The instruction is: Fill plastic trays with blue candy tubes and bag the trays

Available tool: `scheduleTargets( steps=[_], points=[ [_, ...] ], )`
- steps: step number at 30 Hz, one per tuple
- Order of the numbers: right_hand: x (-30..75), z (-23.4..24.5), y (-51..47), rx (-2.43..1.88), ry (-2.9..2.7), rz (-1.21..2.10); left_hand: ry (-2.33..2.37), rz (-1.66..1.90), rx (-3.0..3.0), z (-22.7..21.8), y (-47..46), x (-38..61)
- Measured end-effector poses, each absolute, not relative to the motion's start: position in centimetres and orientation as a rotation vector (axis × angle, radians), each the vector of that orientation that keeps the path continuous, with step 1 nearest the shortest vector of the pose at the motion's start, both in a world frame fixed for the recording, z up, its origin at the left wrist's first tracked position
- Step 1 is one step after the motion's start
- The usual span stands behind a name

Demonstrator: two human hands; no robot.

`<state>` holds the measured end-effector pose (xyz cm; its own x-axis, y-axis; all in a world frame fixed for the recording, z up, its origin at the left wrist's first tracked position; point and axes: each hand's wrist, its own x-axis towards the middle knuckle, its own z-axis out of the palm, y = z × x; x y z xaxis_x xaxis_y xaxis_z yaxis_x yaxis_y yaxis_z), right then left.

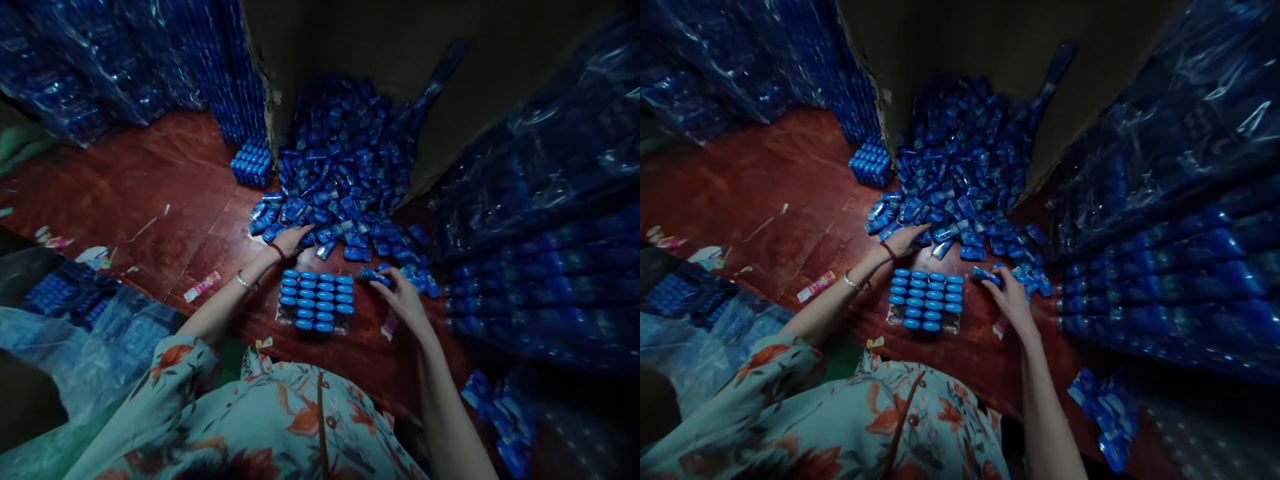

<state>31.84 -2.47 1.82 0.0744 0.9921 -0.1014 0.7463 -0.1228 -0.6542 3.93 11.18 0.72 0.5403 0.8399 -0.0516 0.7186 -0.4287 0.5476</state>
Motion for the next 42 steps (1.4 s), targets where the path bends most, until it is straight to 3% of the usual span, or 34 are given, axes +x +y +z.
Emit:
scheduleTargets(
  steps=[5, 12, 19, 26, 34, 42],
  points=[
    [33.8, 1.5, -10.8, -1.751, -1.379, 1.070, 1.338, 0.973, 1.783, 0.3, 5.0, -1.6],
    [28.5, 1.0, -12.4, -1.586, -1.769, 0.742, 1.791, 1.456, 1.205, 0.8, -6.8, -3.9],
    [26.6, 3.2, -10.8, -1.549, -2.613, 0.208, 1.656, 1.393, 1.673, 0.7, -10.5, -0.4],
    [24.7, 5.2, -10.0, -1.597, -2.852, 0.146, 1.331, 1.110, 2.302, 0.4, -9.5, -1.1],
    [25.5, 3.7, -10.4, -1.503, -2.748, 0.067, 1.181, 0.967, 2.442, 0.5, -9.5, -2.2],
    [26.3, 0.5, -11.9, -1.498, -2.290, 0.137, 1.139, 0.852, 2.640, 1.2, -9.2, -1.7]
  ],
)
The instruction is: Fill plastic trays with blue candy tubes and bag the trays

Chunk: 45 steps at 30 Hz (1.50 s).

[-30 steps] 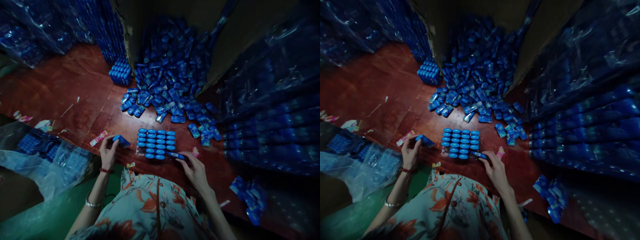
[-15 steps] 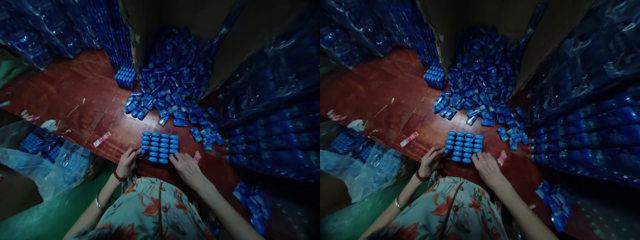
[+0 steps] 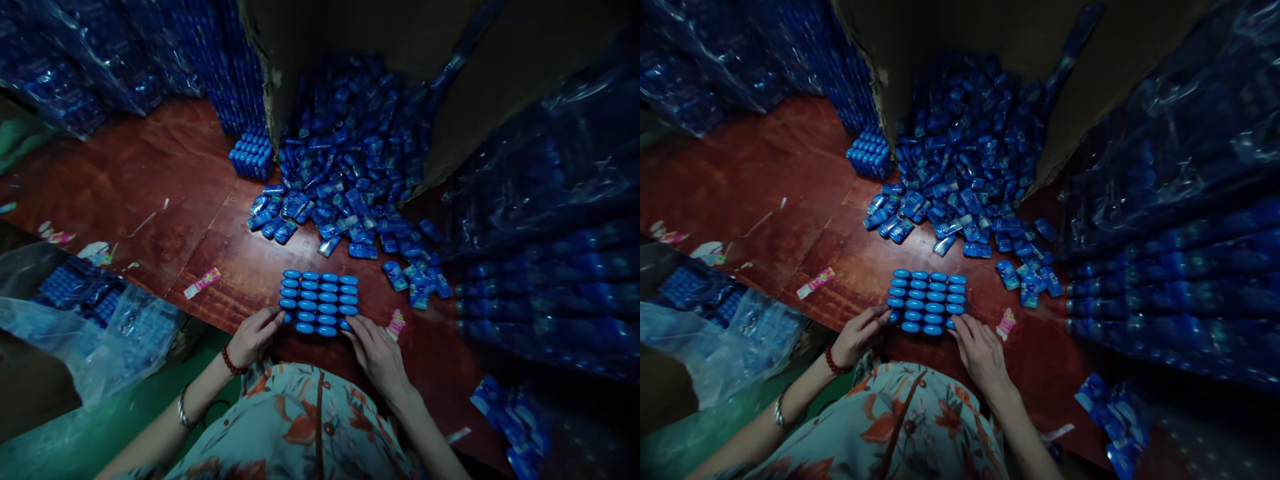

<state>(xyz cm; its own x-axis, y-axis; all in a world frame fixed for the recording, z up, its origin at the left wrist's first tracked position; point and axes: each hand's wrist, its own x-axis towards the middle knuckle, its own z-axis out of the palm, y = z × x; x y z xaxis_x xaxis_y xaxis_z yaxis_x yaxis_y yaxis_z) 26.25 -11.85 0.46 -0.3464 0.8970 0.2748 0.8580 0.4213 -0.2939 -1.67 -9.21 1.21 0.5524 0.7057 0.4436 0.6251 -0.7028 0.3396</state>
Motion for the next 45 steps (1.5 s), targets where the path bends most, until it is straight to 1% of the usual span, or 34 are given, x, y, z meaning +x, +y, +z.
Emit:
scheduleTargets(
  steps=[4, 7, 9, 12, 16, 18, 20, 22, 24, 27, 31, 33, 35, 37, 41, 45],
  points=[
    [26.6, 0.3, -12.6, -1.519, -2.069, 0.192, 1.098, 0.752, 2.734, 1.4, -8.4, -1.5],
    [28.2, 0.5, -11.3, -1.565, -1.843, 0.117, 1.124, 0.667, 2.816, 1.5, -8.0, -1.7],
    [29.8, 0.6, -9.4, -1.702, -1.714, 0.055, 1.180, 0.651, 2.837, 1.5, -7.9, -1.8],
    [32.2, 0.7, -5.6, -1.975, -1.664, -0.014, 1.255, 0.775, 2.770, 1.8, -8.0, -1.7],
    [33.3, 1.2, -1.6, -2.198, -1.923, 0.008, 1.301, 1.006, 2.401, 2.3, -6.2, -1.1],
    [32.9, 1.4, -0.7, -2.259, -2.090, 0.087, 1.434, 1.128, 2.145, 2.3, -3.8, -1.1],
    [32.3, 1.2, -0.7, -2.232, -2.209, 0.186, 1.586, 1.181, 1.951, 1.8, -0.6, -1.4],
    [31.9, 0.7, -1.5, -2.123, -2.271, 0.292, 1.714, 1.119, 1.878, 1.1, 2.8, -1.9],
    [31.6, 0.0, -3.0, -2.036, -2.217, 0.402, 1.790, 1.040, 1.868, 0.4, 5.5, -1.9],
    [31.2, -1.0, -6.5, -2.019, -1.909, 0.632, 1.864, 0.896, 1.960, -0.5, 7.7, -0.6],
    [30.1, -1.3, -12.1, -1.910, -1.325, 1.049, 2.021, 0.570, 2.158, -1.2, 8.1, 1.6],
    [29.4, -1.1, -14.4, -1.812, -1.095, 1.158, 1.991, 0.570, 2.160, -1.6, 7.9, 1.5],
    [28.6, -0.7, -16.0, -1.736, -0.990, 1.131, 1.858, 0.662, 2.125, -2.1, 7.3, 0.4],
    [27.7, -0.3, -16.6, -1.679, -1.033, 1.024, 1.705, 0.793, 1.998, -2.4, 6.1, -1.4],
    [26.4, 0.2, -15.8, -1.547, -1.451, 0.743, 1.571, 0.991, 1.532, -2.0, 1.3, -4.9],
    [26.2, 0.5, -14.3, -1.414, -1.896, 0.513, 1.546, 0.978, 1.152, -0.8, -4.7, -6.8]
  ],
)
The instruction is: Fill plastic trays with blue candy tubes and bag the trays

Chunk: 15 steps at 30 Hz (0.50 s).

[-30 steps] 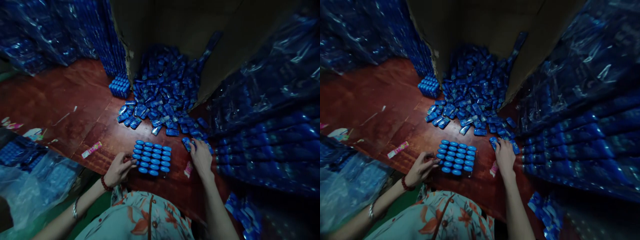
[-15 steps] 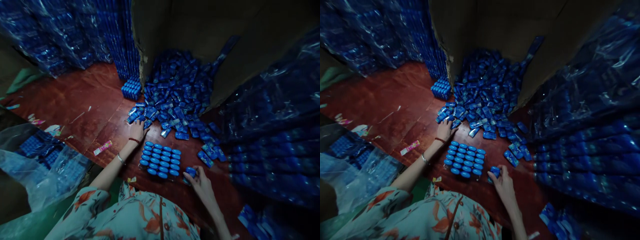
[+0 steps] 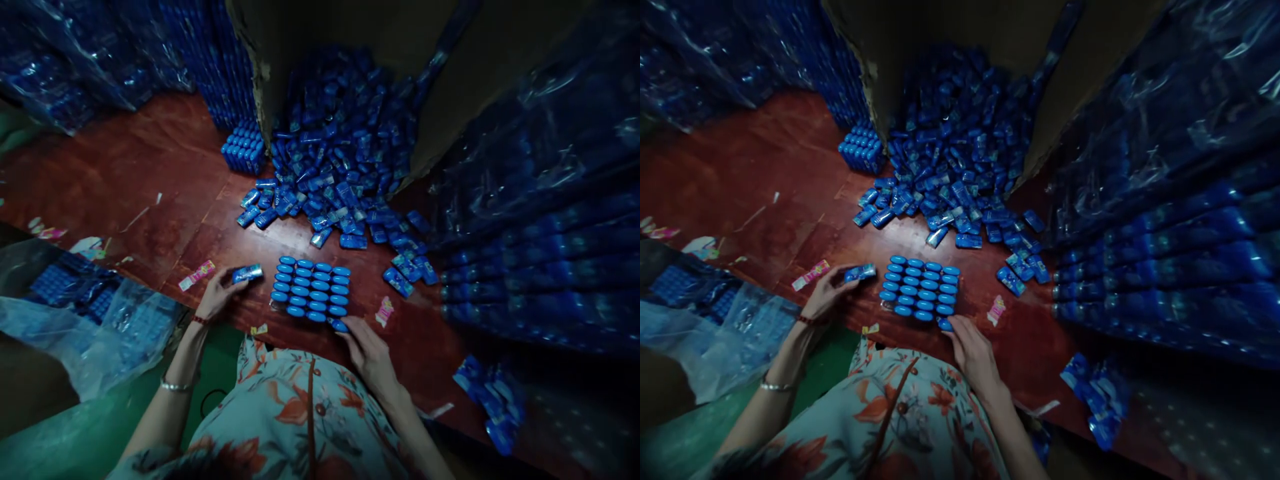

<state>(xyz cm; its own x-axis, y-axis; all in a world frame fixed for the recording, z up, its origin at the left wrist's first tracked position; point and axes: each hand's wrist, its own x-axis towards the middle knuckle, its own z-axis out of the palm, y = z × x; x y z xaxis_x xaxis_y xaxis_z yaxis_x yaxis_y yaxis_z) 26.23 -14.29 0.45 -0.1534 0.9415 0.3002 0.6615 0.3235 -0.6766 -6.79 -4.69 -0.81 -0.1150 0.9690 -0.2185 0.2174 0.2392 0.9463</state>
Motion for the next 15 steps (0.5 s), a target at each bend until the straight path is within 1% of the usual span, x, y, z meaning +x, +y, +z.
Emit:
scheduleTargets(
  steps=[3, 6, 11, 15],
  points=[
    [26.6, 1.1, -13.5, -1.427, -2.214, 0.394, 1.558, 0.938, 0.974, 0.2, -8.1, -7.0],
    [26.3, 2.4, -13.1, -1.462, -2.466, 0.257, 1.589, 0.964, 1.032, 1.6, -10.2, -5.9],
    [24.7, 4.4, -12.7, -1.559, -2.672, 0.171, 1.622, 1.015, 1.498, 3.4, -11.9, -3.0],
    [24.6, 4.3, -11.8, -1.528, -2.722, 0.195, 1.501, 1.007, 1.934, 2.8, -12.0, -1.5]
  ],
)
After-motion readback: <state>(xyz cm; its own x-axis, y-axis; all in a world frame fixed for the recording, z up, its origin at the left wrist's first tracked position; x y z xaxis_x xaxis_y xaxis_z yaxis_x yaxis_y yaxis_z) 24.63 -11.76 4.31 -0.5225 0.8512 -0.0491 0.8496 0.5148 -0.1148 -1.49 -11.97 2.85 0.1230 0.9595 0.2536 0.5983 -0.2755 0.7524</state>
